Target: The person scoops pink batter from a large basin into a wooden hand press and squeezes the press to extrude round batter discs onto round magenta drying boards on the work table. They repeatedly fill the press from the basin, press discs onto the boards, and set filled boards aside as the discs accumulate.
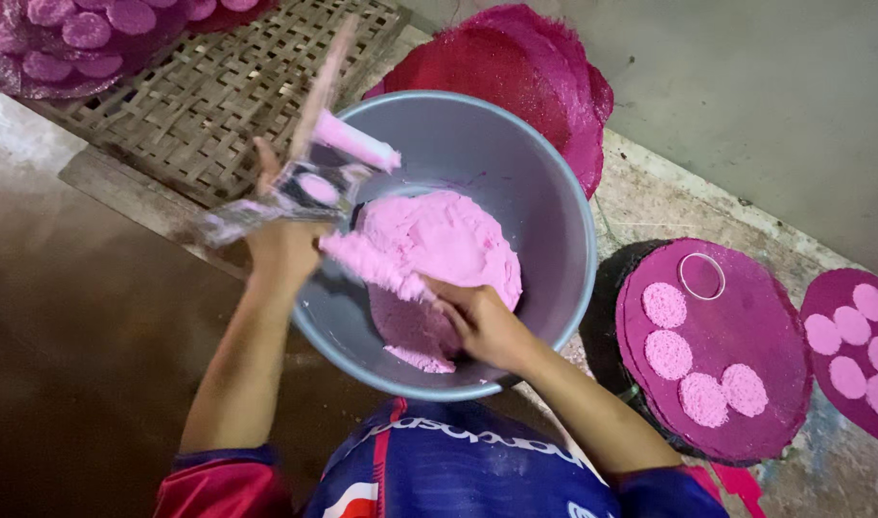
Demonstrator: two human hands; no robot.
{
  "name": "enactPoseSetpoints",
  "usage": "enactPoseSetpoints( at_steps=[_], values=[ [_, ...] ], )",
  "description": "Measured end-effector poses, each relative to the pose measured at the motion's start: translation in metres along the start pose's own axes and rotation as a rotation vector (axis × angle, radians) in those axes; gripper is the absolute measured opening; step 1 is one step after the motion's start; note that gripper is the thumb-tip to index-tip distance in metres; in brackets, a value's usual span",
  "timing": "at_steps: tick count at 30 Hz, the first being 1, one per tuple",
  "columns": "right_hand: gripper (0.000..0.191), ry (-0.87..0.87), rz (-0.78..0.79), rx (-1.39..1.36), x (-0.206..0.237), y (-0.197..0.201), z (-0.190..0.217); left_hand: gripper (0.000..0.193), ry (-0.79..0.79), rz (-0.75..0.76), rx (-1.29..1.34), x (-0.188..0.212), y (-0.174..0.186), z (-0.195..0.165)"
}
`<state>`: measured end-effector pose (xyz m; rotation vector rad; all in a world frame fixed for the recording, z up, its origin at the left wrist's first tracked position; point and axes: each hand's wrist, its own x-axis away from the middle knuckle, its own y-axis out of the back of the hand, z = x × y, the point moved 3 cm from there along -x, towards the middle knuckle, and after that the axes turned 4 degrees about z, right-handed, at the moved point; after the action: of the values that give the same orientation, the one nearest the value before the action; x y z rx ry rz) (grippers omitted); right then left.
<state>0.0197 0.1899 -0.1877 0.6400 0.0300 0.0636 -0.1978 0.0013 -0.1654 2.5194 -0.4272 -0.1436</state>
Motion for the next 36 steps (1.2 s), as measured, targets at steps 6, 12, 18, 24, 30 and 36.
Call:
enactPoseSetpoints(
  at_steps=[6,12,18,24,30,36],
  values=[
    [0.069,-0.082,0.337,-0.058,-0.014,0.008,0.006,0.041,-0.035,0.004,0.45,-0.011,0.011,0.023],
    [0.096,0.438,-0.218,-0.872,0.004,0.072,0.022,0.025,0.123,0.945,1.381,0.106,-0.105,-0.007],
    [0.095,0.363,-0.359,-0.993,0.088,0.125,0.042,0.059,0.036,1.095,0.921,0.169,-0.141,-0.086],
    [0.068,-0.009,0.027,-0.549,0.188,0.149,0.056,0.05,-0.374,1.071,0.378,0.187,-0.134,-0.141],
    [0.062,0.637,-0.395,0.415,0.24,0.134,0.058,0.045,-0.248,1.295,0.674,0.243,-0.186,-0.168],
    [0.104,0.162,-0.383,-0.242,0.304,0.141,0.004,0.044,-0.341,1.455,0.573,0.244,-0.244,-0.187]
  ],
)
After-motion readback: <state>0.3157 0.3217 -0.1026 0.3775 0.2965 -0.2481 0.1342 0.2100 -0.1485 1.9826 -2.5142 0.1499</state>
